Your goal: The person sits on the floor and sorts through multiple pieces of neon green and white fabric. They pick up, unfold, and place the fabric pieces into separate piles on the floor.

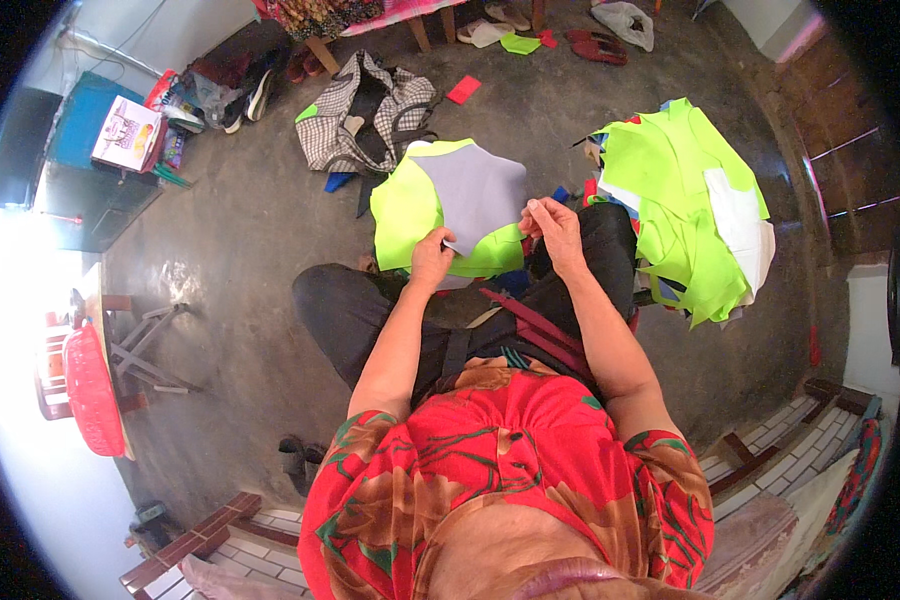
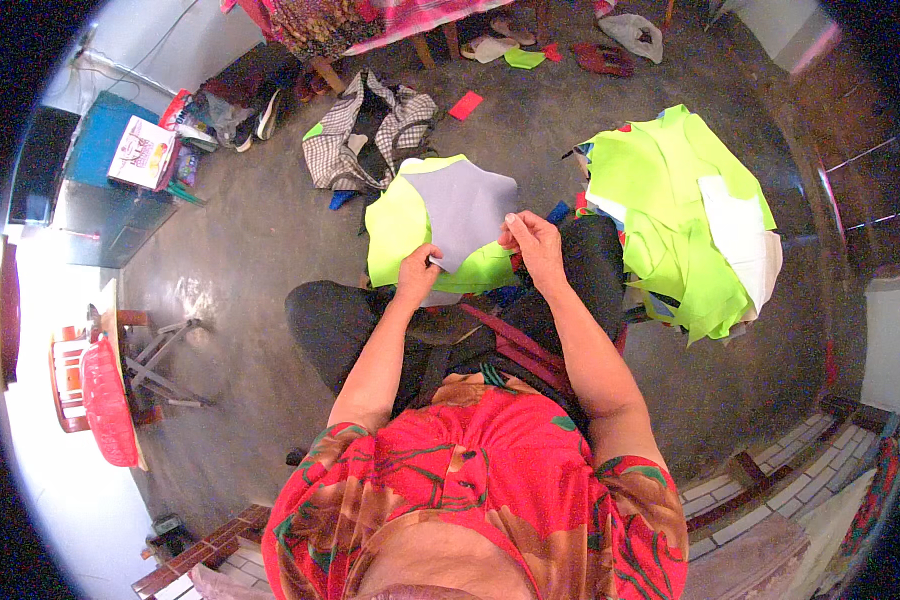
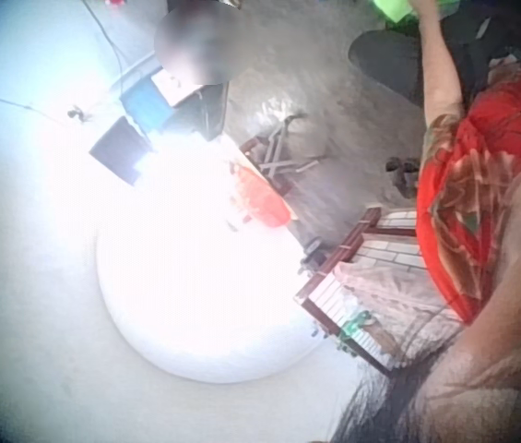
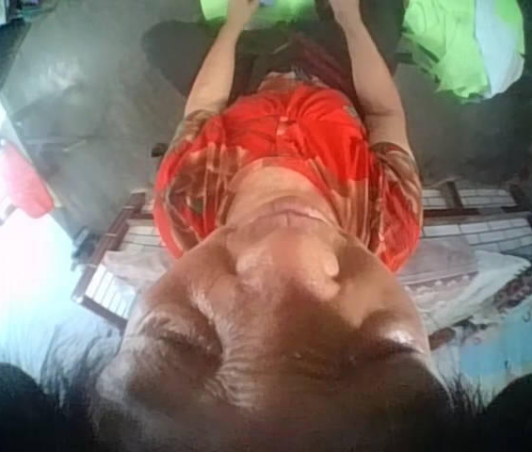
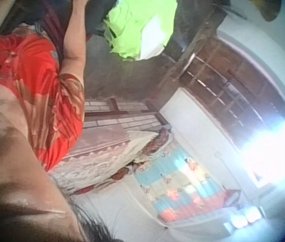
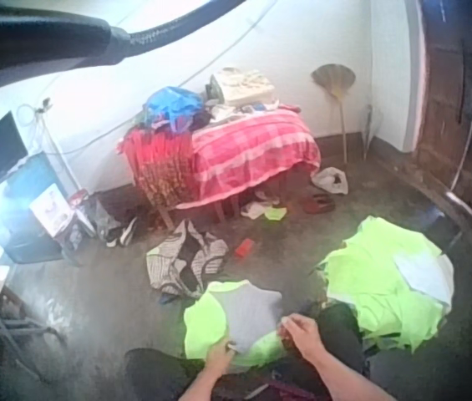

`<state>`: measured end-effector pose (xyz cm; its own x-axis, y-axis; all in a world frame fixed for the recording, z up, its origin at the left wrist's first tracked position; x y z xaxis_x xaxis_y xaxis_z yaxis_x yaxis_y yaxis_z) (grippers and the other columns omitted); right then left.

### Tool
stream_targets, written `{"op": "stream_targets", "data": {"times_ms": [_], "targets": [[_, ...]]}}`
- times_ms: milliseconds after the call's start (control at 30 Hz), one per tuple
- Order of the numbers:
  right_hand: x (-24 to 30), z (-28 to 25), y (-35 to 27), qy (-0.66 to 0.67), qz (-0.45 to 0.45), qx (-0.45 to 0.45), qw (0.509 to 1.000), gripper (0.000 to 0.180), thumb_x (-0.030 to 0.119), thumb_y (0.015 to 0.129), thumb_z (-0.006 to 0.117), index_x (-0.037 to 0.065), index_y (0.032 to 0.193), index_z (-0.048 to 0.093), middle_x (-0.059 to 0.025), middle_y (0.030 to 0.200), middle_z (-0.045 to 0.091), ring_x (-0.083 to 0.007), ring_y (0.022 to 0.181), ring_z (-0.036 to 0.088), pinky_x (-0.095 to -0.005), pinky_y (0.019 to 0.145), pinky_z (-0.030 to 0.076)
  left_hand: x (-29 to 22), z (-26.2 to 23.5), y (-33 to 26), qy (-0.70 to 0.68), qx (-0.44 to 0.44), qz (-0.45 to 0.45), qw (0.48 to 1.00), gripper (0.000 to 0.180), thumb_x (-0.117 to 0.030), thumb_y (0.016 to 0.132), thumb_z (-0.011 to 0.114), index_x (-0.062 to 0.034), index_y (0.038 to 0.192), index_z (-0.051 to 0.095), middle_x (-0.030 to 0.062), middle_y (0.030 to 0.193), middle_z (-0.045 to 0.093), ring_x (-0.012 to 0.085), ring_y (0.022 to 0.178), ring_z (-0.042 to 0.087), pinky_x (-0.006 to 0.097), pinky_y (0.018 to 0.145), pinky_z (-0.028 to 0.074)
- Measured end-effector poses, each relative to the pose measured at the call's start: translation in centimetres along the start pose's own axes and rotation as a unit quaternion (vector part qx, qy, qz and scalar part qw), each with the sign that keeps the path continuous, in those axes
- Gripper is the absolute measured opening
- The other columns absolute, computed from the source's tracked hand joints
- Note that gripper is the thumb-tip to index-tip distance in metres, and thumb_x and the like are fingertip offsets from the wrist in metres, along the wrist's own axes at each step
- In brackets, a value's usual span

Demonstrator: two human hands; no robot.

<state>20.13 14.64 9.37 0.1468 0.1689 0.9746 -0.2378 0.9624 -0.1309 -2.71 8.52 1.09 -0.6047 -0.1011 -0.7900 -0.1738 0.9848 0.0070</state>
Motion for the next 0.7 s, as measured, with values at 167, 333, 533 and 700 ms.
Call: {"op": "stream_targets", "data": {"times_ms": [167, 333, 533, 700], "targets": [[0.1, 0.0, 0.0, -0.004, 0.003, -0.005, 1.000, 0.025, 0.024, 0.090, 0.055, 0.002, 0.079, 0.060, -0.0015, 0.067, 0.059, -0.0068, 0.060, 0.053, -0.0215, 0.058, 0.043, -2.5, -1.1, -0.7, 0.129, 0.015, -0.001, 0.992, 0.013, -0.010, 0.067, 0.062, -0.0092, 0.080, 0.058, 0.0085, 0.084, 0.057, 0.0270, 0.082, 0.057, 0.039, 0.069, 0.047], [-0.3, 0.1, 0.0, -0.030, 0.011, -0.003, 0.999, 0.026, 0.025, 0.089, 0.055, 0.002, 0.079, 0.061, -0.0018, 0.068, 0.060, -0.0070, 0.059, 0.054, -0.0222, 0.058, 0.044, -2.5, -0.6, -1.4, 0.206, 0.050, 0.017, 0.977, 0.015, -0.016, 0.064, 0.066, -0.0120, 0.078, 0.062, 0.0087, 0.083, 0.056, 0.0274, 0.089, 0.055, 0.039, 0.073, 0.046], [-1.8, -0.8, 0.1, -0.045, 0.033, -0.017, 0.998, 0.021, 0.023, 0.086, 0.056, 0.003, 0.082, 0.063, -0.0012, 0.068, 0.060, -0.0080, 0.062, 0.057, -0.0231, 0.057, 0.046, -5.4, -0.7, -1.9, 0.289, 0.040, 0.058, 0.955, 0.020, -0.017, 0.061, 0.068, -0.0098, 0.079, 0.065, 0.0114, 0.086, 0.055, 0.0305, 0.092, 0.052, 0.042, 0.077, 0.042], [-0.6, 1.1, -0.2, -0.046, -0.025, 0.035, 0.998, 0.018, 0.020, 0.086, 0.058, 0.004, 0.079, 0.062, 0.0015, 0.068, 0.060, -0.0053, 0.063, 0.055, -0.0211, 0.059, 0.044, -7.9, -1.9, -2.7, 0.251, -0.050, 0.176, 0.951, 0.029, -0.017, 0.062, 0.069, -0.0081, 0.089, 0.064, 0.0145, 0.111, 0.051, 0.0314, 0.107, 0.047, 0.043, 0.091, 0.037]]}}
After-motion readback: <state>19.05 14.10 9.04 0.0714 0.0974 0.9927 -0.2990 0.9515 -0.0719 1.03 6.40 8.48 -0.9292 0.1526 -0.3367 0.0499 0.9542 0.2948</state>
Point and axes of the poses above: each hand's wrist, its own y-axis towards the middle knuckle, its own z-axis out of the palm, x = y × z, the point moved 8 cm from there along y, towards the middle knuckle
